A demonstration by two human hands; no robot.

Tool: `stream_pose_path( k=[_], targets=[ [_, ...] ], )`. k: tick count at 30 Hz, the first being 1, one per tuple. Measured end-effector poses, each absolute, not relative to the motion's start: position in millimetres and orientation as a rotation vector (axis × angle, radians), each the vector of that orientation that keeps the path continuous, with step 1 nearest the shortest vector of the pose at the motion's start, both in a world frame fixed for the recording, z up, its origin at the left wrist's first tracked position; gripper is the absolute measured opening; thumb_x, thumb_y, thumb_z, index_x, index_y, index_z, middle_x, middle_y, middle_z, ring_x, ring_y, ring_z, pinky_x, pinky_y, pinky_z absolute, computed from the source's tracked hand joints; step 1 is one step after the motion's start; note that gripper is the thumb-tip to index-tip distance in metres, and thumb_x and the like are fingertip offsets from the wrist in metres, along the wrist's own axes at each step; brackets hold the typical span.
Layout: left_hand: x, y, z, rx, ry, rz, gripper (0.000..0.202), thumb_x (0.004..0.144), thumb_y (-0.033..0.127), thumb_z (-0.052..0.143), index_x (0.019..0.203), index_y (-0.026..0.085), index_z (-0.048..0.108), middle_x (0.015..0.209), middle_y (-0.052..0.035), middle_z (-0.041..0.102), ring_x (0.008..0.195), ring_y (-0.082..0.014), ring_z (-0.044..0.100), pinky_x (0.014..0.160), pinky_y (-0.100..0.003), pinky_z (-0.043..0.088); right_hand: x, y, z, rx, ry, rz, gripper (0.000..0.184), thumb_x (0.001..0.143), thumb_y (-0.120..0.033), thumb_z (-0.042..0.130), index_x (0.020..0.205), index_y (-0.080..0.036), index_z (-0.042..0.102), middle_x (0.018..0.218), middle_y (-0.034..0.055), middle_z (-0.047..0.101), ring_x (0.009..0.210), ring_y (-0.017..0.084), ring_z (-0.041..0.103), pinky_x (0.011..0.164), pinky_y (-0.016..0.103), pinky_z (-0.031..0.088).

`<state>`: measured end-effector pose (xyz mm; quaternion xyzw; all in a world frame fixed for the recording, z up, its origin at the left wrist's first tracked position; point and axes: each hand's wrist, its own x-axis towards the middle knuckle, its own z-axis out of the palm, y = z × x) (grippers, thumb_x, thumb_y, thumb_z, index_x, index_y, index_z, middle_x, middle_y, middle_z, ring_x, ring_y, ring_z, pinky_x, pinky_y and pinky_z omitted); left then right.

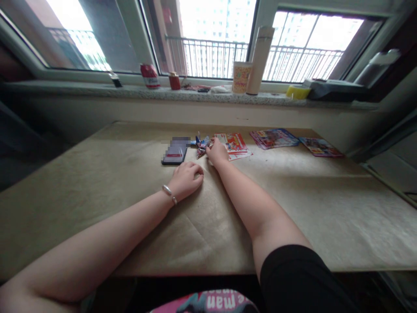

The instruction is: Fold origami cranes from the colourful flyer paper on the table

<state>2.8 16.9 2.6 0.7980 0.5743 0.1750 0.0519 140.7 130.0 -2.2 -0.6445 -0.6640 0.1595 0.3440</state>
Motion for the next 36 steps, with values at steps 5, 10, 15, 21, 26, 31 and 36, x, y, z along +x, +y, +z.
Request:
stream_pose_path(
  k=[5,10,15,21,26,31,36],
  targets=[
    [0,17,3,2.463,1.718,0.517,0.019,0.085,0.030,0.052,0.092,0.022,0.067,0.108,-0.0081,0.064,0.108,-0.0282,0.053,0.095,-0.042,0.040,166,118,-3,-1.653,-1.822,0.168,0.033,0.084,-0.025,0.055,0.115,-0.018,0.061,0.101,0.0072,0.072,0.103,0.026,0.059,0.093,0.037,0.043],
    [-1,17,5,2.481,1.686,0.496,0.018,0.085,0.029,0.052,0.092,0.022,0.067,0.109,-0.0081,0.064,0.109,-0.0280,0.053,0.096,-0.042,0.040,206,116,-5,-1.746,-1.946,-0.109,0.034,0.082,-0.028,0.057,0.113,-0.017,0.068,0.123,0.0123,0.064,0.121,0.031,0.046,0.104,0.041,0.035],
    [0,16,7,2.472,1.680,0.478,0.018,0.085,0.029,0.052,0.092,0.022,0.067,0.110,-0.0083,0.063,0.110,-0.0278,0.052,0.097,-0.042,0.040,225,120,-13,-1.848,-2.011,-0.148,0.055,0.088,-0.041,0.051,0.139,-0.019,0.053,0.153,0.0091,0.040,0.142,0.034,0.024,0.114,0.048,0.022],
    [-1,16,6,2.478,1.658,0.487,0.019,0.085,0.030,0.052,0.094,0.022,0.067,0.112,-0.0084,0.063,0.111,-0.0284,0.051,0.098,-0.043,0.040,225,123,-15,-1.931,-2.018,-0.091,0.052,0.089,-0.043,0.048,0.132,-0.017,0.059,0.133,0.0124,0.061,0.133,0.035,0.039,0.111,0.050,0.024],
    [-2,16,6,2.494,1.654,0.479,0.020,0.085,0.031,0.052,0.095,0.022,0.067,0.111,-0.0088,0.063,0.110,-0.0283,0.052,0.098,-0.042,0.040,224,114,-11,-1.926,-1.966,-0.225,0.044,0.088,-0.043,0.049,0.117,-0.018,0.070,0.116,0.0147,0.068,0.114,0.032,0.051,0.099,0.045,0.034],
    [-2,16,7,2.504,1.646,0.469,0.019,0.085,0.030,0.052,0.094,0.022,0.067,0.110,-0.0086,0.063,0.109,-0.0274,0.053,0.097,-0.042,0.040,223,104,-7,-1.893,-2.057,-0.324,0.041,0.091,-0.041,0.044,0.105,-0.017,0.075,0.112,0.0163,0.068,0.109,0.032,0.052,0.090,0.043,0.039],
    [-3,16,8,2.500,1.641,0.462,0.020,0.085,0.031,0.052,0.095,0.023,0.067,0.111,-0.0083,0.063,0.110,-0.0275,0.052,0.098,-0.042,0.040,226,83,-2,-1.815,-2.236,-0.362,0.041,0.092,-0.037,0.044,0.102,-0.011,0.073,0.106,0.0186,0.070,0.109,0.031,0.054,0.092,0.042,0.039]
  ],
)
